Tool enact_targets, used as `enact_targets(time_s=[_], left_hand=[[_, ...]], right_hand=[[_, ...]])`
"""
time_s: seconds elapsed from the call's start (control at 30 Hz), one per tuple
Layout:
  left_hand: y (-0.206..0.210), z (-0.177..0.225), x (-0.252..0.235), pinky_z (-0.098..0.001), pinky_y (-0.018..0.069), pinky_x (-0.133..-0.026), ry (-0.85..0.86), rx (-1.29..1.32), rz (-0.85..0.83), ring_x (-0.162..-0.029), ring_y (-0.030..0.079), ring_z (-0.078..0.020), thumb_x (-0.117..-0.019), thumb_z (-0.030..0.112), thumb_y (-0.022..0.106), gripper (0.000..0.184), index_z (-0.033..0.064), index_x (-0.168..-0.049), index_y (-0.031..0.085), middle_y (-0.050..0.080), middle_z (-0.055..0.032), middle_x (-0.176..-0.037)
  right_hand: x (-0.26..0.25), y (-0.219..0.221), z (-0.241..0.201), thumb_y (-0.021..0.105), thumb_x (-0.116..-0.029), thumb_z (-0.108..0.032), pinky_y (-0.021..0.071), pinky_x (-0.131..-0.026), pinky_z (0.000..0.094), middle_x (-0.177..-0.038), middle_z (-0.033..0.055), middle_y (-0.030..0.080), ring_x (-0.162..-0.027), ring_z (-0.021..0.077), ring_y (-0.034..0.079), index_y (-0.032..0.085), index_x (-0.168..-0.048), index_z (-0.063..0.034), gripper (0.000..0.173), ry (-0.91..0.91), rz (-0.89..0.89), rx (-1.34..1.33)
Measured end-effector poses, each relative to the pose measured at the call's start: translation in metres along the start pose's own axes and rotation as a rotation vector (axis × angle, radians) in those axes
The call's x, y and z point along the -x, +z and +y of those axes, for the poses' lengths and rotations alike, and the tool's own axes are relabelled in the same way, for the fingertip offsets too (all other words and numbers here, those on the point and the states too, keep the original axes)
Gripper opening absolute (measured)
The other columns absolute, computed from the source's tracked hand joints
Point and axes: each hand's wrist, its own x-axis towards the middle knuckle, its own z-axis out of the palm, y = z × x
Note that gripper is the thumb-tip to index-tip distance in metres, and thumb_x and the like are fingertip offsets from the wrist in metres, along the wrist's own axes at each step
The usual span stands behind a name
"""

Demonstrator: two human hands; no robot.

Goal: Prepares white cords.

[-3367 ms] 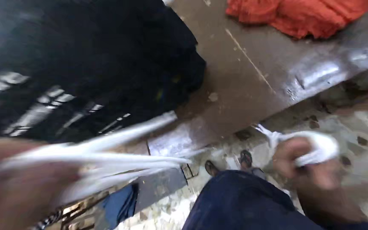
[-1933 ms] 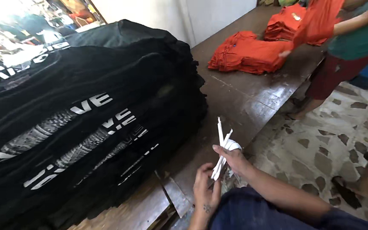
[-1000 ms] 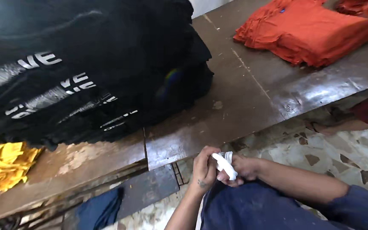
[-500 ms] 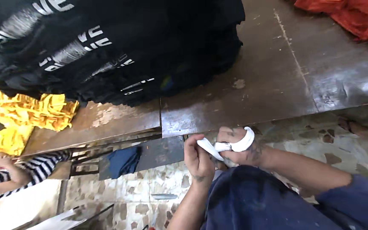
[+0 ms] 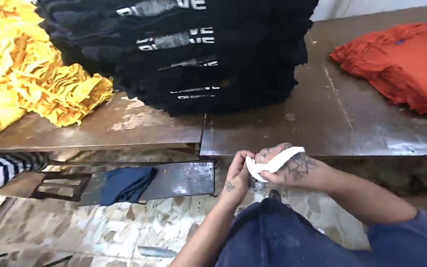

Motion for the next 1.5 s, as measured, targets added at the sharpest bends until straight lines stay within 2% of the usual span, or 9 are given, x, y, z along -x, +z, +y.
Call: enact_targets(time_s=[0.27, 0.47, 0.57, 0.7, 0.83, 1.0, 1.17, 1.3, 1.5], left_hand=[[-0.081, -0.004, 0.058, -0.0266, 0.0553, -0.075, 0.346, -0.428, 0.147, -0.080, 0.063, -0.0062, -0.1051, 0.008, 0.042, 0.024, -0.0035, -0.114, 0.060, 0.066, -0.0053, -0.091], [-0.115, 0.018, 0.089, -0.0205, 0.0562, -0.068, 0.630, -0.379, 0.444, -0.071, 0.063, 0.0010, -0.1076, 0.011, 0.041, 0.021, 0.0009, -0.116, 0.057, 0.066, 0.0016, -0.081], [-0.123, 0.044, 0.110, -0.0208, 0.0561, -0.066, 0.434, 0.010, 0.297, -0.072, 0.063, 0.0010, -0.1060, 0.007, 0.041, 0.018, 0.0090, -0.116, 0.056, 0.067, 0.0083, -0.086], [-0.155, 0.071, 0.136, -0.0142, 0.0418, -0.043, -0.053, 0.430, -0.159, -0.051, 0.053, 0.0021, -0.1023, 0.015, 0.051, 0.015, 0.0159, -0.108, 0.065, 0.069, 0.0042, -0.080], [-0.182, 0.067, 0.146, -0.0156, 0.0498, -0.053, -0.193, 0.657, -0.562, -0.060, 0.060, 0.0023, -0.0942, 0.020, 0.065, 0.012, 0.0224, -0.101, 0.074, 0.072, 0.0064, -0.083], [-0.180, 0.080, 0.162, -0.0146, 0.0453, -0.046, -0.192, 0.721, -0.391, -0.052, 0.056, 0.0010, -0.0966, 0.019, 0.063, 0.008, 0.0183, -0.097, 0.070, 0.067, 0.0036, -0.072], [-0.177, 0.084, 0.184, -0.0157, 0.0469, -0.056, 0.265, -0.168, 0.256, -0.061, 0.054, 0.0039, -0.1084, 0.037, 0.048, 0.032, 0.0099, -0.101, 0.064, 0.059, 0.0097, -0.072], [-0.184, 0.077, 0.200, -0.0174, 0.0509, -0.061, 0.201, -0.268, 0.284, -0.066, 0.059, 0.0022, -0.0902, 0.048, 0.074, 0.043, 0.0060, -0.094, 0.067, 0.064, 0.0073, -0.075], [-0.189, 0.073, 0.203, -0.0154, 0.0449, -0.055, 0.060, -0.096, 0.149, -0.060, 0.055, 0.0031, -0.0902, 0.021, 0.074, 0.015, 0.0084, -0.096, 0.069, 0.064, 0.0097, -0.073]], right_hand=[[-0.052, 0.046, -0.064, 0.056, -0.0986, -0.021, 0.0490, -0.085, 0.0541, -0.096, 0.0212, 0.068, -0.096, 0.0343, 0.066, 0.067, -0.102, 0.0028, 0.027, 0.209, -0.354, -0.033], [-0.073, 0.105, -0.106, 0.064, -0.0897, -0.022, 0.0556, -0.060, 0.0374, -0.076, 0.0129, 0.067, -0.068, 0.0236, 0.068, 0.070, -0.087, -0.0023, 0.021, -0.212, 0.268, 0.167], [-0.088, 0.118, -0.118, 0.068, -0.0946, -0.025, 0.0569, -0.066, 0.0304, -0.078, 0.0121, 0.065, -0.073, 0.0212, 0.066, 0.065, -0.089, -0.0058, 0.020, -0.471, 0.438, 0.218], [-0.100, 0.121, -0.140, 0.070, -0.0972, -0.024, 0.0571, -0.082, 0.0317, -0.101, 0.0148, 0.067, -0.094, 0.0240, 0.066, 0.063, -0.098, -0.0071, 0.018, -0.600, 0.328, 0.139], [-0.105, 0.126, -0.169, 0.070, -0.0960, -0.020, 0.0563, -0.081, 0.0340, -0.098, 0.0137, 0.073, -0.094, 0.0257, 0.068, 0.065, -0.094, -0.0066, 0.015, -0.679, 0.150, 0.019], [-0.122, 0.127, -0.189, 0.060, -0.1001, -0.011, 0.0571, -0.076, 0.0339, -0.084, 0.0135, 0.066, -0.082, 0.0248, 0.066, 0.060, -0.089, -0.0042, 0.013, -0.828, 0.199, 0.097], [-0.132, 0.154, -0.171, 0.069, -0.0903, -0.017, 0.0560, -0.071, 0.0317, -0.076, 0.0121, 0.064, -0.078, 0.0212, 0.065, 0.063, -0.086, -0.0018, 0.017, -0.624, 0.195, -0.104], [-0.125, 0.168, -0.174, 0.071, -0.0872, -0.021, 0.0513, -0.069, 0.0160, -0.077, 0.0048, 0.066, -0.074, 0.0012, 0.061, 0.065, -0.085, 0.0002, 0.022, -0.234, 0.018, -0.326], [-0.120, 0.171, -0.166, 0.073, -0.0809, -0.011, 0.0447, -0.063, 0.0106, -0.072, -0.0137, 0.059, -0.067, -0.0094, 0.053, 0.064, -0.080, -0.0127, 0.009, 0.116, -0.135, -0.655]])
